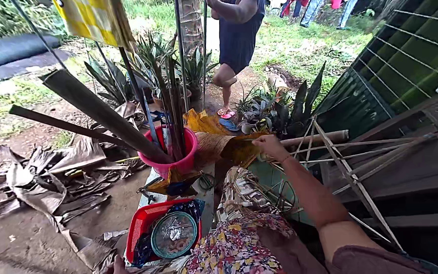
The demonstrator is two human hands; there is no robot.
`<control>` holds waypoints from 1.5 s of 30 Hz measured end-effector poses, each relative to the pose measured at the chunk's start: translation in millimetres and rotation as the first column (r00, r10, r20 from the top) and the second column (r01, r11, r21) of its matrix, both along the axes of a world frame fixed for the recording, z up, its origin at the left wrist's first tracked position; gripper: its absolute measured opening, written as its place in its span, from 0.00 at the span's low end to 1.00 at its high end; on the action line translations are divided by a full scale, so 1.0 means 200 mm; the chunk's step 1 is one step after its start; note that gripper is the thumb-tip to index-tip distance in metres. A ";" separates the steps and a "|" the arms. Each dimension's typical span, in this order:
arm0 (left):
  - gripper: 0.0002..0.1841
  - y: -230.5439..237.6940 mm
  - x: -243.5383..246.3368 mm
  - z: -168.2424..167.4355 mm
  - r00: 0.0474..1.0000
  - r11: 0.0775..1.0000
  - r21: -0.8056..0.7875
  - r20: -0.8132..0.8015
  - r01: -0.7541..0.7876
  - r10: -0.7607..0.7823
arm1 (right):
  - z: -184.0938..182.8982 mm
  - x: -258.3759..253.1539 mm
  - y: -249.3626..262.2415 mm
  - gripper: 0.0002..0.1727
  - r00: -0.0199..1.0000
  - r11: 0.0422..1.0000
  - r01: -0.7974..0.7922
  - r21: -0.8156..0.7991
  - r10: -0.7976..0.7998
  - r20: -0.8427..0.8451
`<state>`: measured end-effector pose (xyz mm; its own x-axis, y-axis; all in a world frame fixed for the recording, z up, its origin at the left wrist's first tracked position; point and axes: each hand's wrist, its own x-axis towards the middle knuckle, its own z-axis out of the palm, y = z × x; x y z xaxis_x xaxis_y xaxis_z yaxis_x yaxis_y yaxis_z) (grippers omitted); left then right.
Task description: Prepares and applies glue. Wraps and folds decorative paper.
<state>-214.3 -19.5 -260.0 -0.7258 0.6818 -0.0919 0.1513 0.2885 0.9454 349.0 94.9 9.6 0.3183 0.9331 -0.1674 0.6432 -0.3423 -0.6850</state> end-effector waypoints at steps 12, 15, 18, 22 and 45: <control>0.14 0.35 0.46 0.33 1.000 0.969 0.246 0.002 -0.031 0.031 | -0.18 -0.11 -0.12 0.28 0.991 0.996 -0.091 -0.023 0.088 -0.097; 0.25 0.23 0.25 0.13 0.922 0.996 -0.083 -0.386 -0.014 -0.019 | -0.18 -0.24 -0.10 0.28 0.966 0.964 -0.254 -0.073 0.248 -0.076; 0.39 0.13 0.15 0.04 0.902 0.810 -0.575 -0.281 0.115 -0.328 | -0.23 -0.34 -0.08 0.22 0.917 0.905 -0.399 -0.144 0.393 -0.071; 0.46 0.06 0.23 0.07 0.864 0.673 -0.726 -0.238 0.145 -0.443 | -0.57 -0.65 0.02 0.20 0.763 0.663 -0.643 -0.383 0.599 -0.245; 0.20 0.13 0.27 0.08 0.984 0.976 0.166 0.131 -0.143 0.122 | -1.17 -1.28 0.24 0.22 0.931 0.848 -0.365 -0.384 0.327 -0.164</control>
